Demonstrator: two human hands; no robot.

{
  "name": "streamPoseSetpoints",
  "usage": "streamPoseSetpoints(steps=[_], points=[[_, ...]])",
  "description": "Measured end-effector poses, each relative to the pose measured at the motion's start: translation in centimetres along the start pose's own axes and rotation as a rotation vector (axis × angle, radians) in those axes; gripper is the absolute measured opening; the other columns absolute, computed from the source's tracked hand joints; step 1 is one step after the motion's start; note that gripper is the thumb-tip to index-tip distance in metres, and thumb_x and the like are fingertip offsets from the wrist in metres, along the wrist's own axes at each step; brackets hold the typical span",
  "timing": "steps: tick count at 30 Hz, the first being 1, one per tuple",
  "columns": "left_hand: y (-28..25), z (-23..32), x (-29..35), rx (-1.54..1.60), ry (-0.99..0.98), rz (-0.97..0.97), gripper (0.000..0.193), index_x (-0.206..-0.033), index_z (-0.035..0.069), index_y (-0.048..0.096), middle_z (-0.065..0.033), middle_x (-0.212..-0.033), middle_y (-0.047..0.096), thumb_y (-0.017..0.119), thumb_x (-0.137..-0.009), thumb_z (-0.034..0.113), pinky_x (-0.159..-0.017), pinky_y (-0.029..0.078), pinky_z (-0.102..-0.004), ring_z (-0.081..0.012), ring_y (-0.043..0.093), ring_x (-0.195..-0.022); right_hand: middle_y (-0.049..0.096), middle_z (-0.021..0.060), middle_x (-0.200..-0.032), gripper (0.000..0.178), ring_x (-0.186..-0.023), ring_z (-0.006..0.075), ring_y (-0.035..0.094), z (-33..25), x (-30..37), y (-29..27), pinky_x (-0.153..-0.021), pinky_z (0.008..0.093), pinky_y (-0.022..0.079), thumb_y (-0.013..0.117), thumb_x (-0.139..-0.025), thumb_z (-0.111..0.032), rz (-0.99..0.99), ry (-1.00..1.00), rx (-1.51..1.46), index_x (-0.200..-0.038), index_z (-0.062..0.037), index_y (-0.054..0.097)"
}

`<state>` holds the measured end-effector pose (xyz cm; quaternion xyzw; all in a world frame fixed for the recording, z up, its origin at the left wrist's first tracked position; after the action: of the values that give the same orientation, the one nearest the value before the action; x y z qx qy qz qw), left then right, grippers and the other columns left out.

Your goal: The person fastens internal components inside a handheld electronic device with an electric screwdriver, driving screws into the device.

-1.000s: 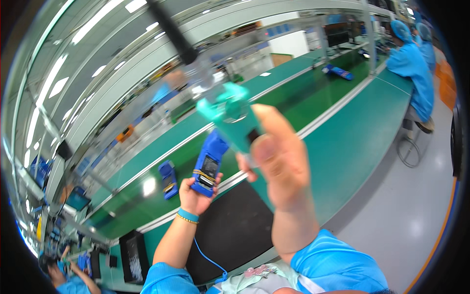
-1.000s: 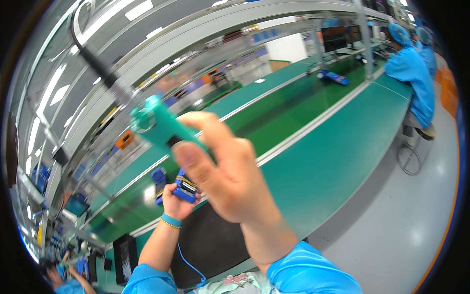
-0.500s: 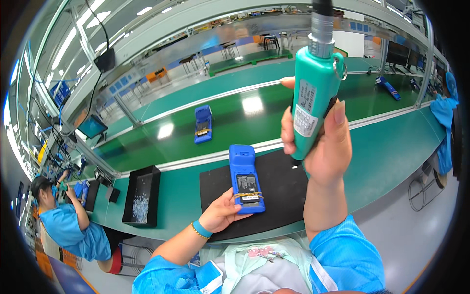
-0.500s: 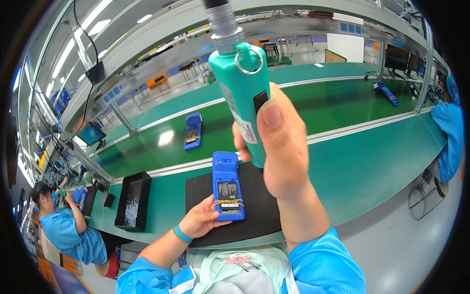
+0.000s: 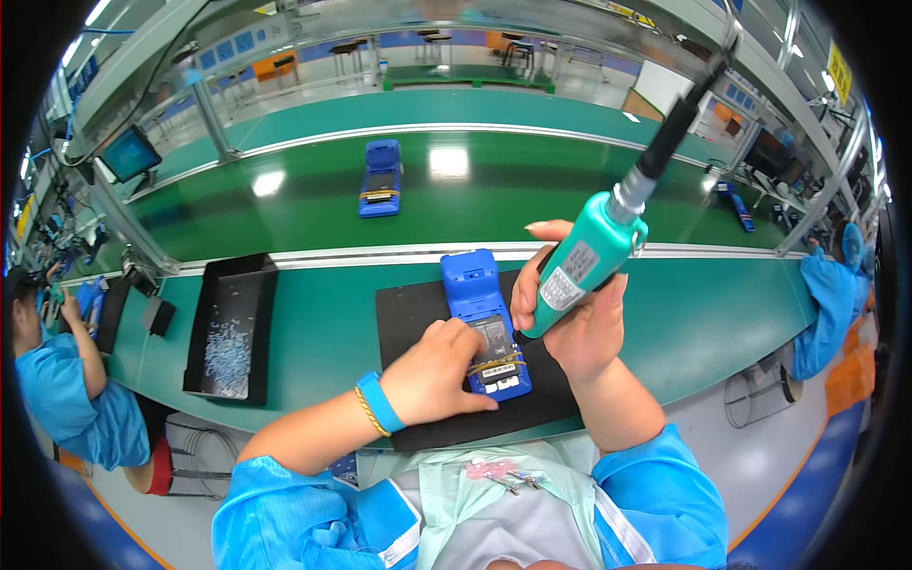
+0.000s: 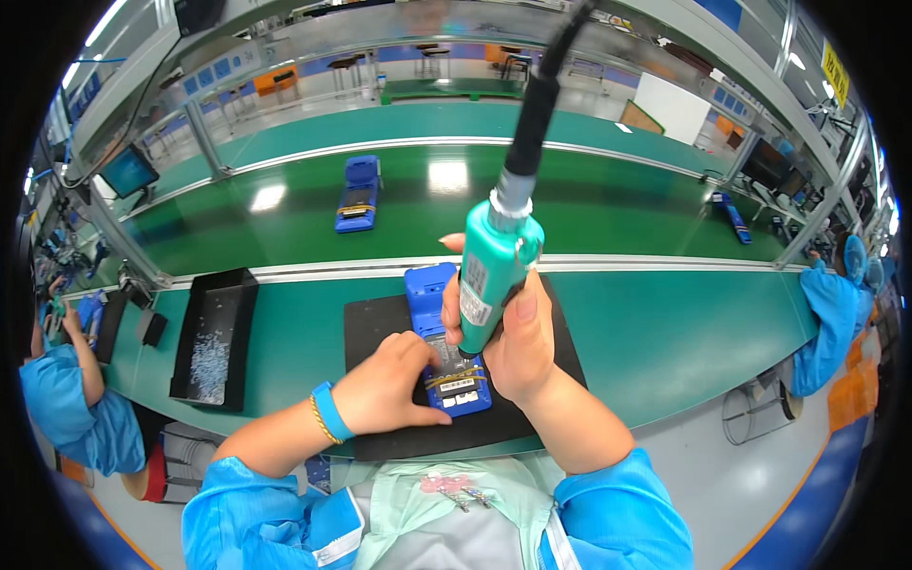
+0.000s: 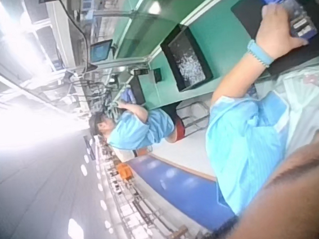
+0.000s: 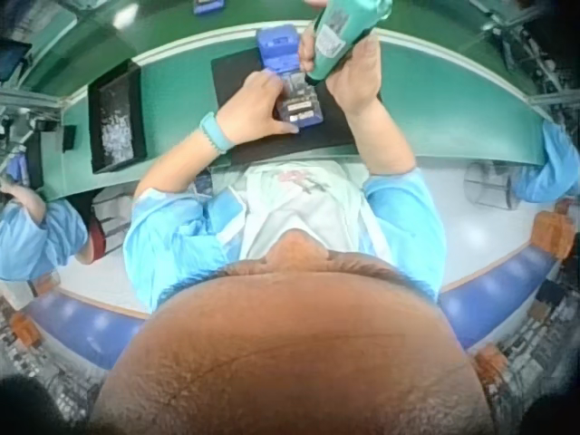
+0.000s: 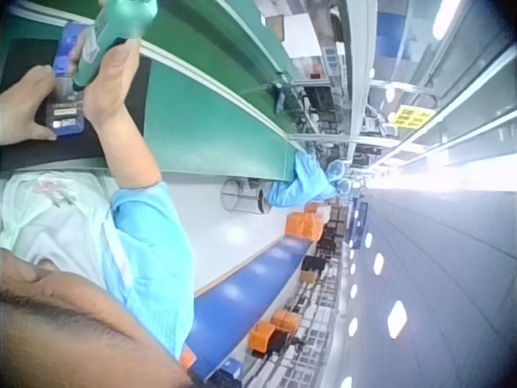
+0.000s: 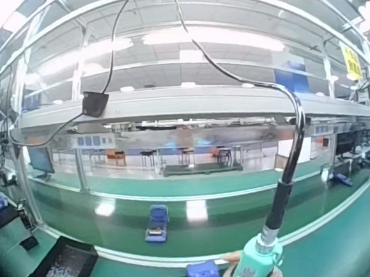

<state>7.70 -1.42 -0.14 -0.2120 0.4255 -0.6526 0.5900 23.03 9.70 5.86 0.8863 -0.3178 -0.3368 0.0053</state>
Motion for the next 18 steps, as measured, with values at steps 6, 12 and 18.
streamPoseSetpoints(steps=[6,12,18], points=[[3.7,0.3,1.2,-0.196,0.304,0.118,0.062,-0.123,0.003,0.062,-0.0106,-0.128,0.056,0.083,-0.072,0.031,-0.093,0.045,-0.0436,-0.0285,0.054,-0.112,0.059,0.0124,-0.074,0.092,-0.056,0.0178,0.057,0.7,0.6,-2.5,-0.05,0.0307,0.049,0.045,-0.091,-0.076,-0.053,0.003,0.139,-0.132,0.0058,0.046],[4.4,0.0,1.6,-0.185,0.257,0.1,0.054,-0.124,0.003,0.065,-0.0098,-0.135,0.056,0.079,-0.076,0.023,-0.092,0.046,-0.0403,-0.0257,0.054,-0.113,0.057,0.013,-0.072,0.087,-0.054,0.0194,0.056,1.5,1.1,-2.5,-0.05,0.0325,0.048,0.039,-0.095,-0.074,-0.032,0.037,-0.008,-0.132,0.0043,0.047],[4.4,-0.2,1.3,-0.134,0.281,0.081,0.054,-0.123,0.0,0.065,-0.0096,-0.132,0.059,0.08,-0.075,0.019,-0.09,0.046,-0.0392,-0.0247,0.055,-0.109,0.058,0.0123,-0.073,0.085,-0.056,0.0198,0.056,2.0,1.6,-3.1,-0.05,0.0331,0.048,0.038,-0.095,-0.074,-0.046,-0.015,0.05,-0.134,0.0007,0.047]])
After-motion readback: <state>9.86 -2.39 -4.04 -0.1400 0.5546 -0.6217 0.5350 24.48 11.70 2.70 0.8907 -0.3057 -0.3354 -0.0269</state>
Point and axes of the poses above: each hand's wrist, its own x-axis away from the middle knuckle, its own y-axis out of the palm, z = x × y, the point moved 1 cm from there along -x, towards the middle knuckle
